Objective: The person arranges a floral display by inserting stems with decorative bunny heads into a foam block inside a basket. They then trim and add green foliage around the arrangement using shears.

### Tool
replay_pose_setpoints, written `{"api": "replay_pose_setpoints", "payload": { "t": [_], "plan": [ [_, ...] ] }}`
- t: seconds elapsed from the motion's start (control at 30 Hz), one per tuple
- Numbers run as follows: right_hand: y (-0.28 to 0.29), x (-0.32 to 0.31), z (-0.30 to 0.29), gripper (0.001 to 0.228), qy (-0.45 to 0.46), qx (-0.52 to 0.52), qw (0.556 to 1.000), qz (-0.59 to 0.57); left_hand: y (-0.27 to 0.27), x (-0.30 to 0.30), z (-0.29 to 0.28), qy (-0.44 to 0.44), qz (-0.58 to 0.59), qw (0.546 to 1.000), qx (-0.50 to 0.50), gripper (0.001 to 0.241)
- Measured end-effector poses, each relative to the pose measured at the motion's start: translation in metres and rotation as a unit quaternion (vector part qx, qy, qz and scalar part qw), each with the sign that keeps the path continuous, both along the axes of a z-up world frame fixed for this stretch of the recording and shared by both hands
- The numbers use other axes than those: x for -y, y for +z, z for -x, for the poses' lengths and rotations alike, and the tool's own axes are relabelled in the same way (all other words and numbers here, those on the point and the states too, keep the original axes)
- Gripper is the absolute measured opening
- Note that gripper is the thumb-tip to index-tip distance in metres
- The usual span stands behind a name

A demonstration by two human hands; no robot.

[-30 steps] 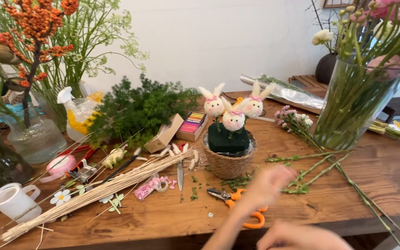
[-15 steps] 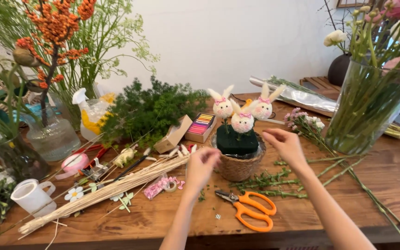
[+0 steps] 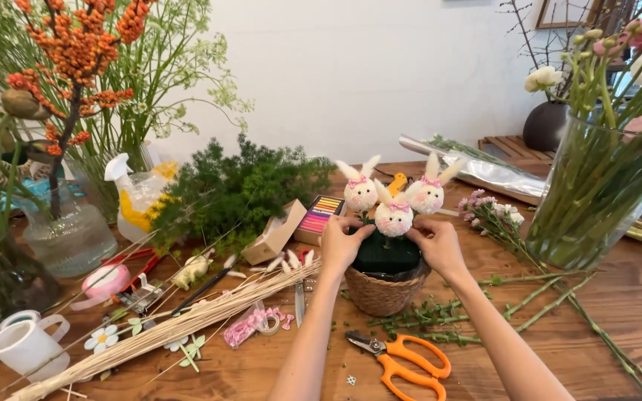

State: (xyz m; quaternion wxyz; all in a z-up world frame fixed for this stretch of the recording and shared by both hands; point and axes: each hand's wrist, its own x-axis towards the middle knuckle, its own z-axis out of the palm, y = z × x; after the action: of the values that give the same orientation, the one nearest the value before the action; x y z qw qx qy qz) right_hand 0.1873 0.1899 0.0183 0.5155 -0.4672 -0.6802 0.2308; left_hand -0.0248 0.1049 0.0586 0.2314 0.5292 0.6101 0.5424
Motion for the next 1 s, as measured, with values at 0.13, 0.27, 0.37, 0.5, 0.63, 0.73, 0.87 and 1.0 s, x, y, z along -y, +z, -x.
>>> {"api": "replay_pose_setpoints", "payload": {
  "t": [0.13,0.27,0.37,0.5,0.63,0.73,0.87,1.0],
  "plan": [
    [0.006,0.01,0.001,0.009,0.009,-0.02,1.0,-0.005,0.006,0.01,-0.008,0.007,-0.013,1.0,0.01,0.035],
    [0.012,0.016,0.002,0.006,0.03,-0.036,0.999,-0.01,0.007,0.014,-0.009,0.01,-0.022,1.0,0.004,0.032],
    [0.018,0.027,0.005,0.005,0.027,-0.029,0.999,-0.003,0.005,0.015,-0.008,0.008,-0.026,1.0,0.002,0.031],
    [0.012,0.021,0.002,0.005,0.023,-0.026,0.999,-0.004,0.001,0.011,-0.008,0.013,-0.032,0.999,-0.001,0.031],
    [0.025,0.052,-0.004,0.021,-0.005,0.004,1.0,-0.024,-0.015,-0.004,-0.001,0.016,-0.033,0.999,0.007,0.034],
    [0.036,0.085,-0.015,0.022,-0.009,0.007,0.999,-0.051,-0.017,0.001,0.009,0.048,-0.083,0.995,0.021,0.04],
    [0.023,0.1,-0.024,0.022,0.044,0.026,0.996,-0.078,0.0,0.035,0.014,0.06,-0.131,0.989,0.033,0.038],
    [0.013,0.092,-0.023,0.016,0.046,0.007,0.994,-0.099,-0.012,0.03,0.016,0.07,-0.137,0.988,0.016,0.033]
  ]
}}
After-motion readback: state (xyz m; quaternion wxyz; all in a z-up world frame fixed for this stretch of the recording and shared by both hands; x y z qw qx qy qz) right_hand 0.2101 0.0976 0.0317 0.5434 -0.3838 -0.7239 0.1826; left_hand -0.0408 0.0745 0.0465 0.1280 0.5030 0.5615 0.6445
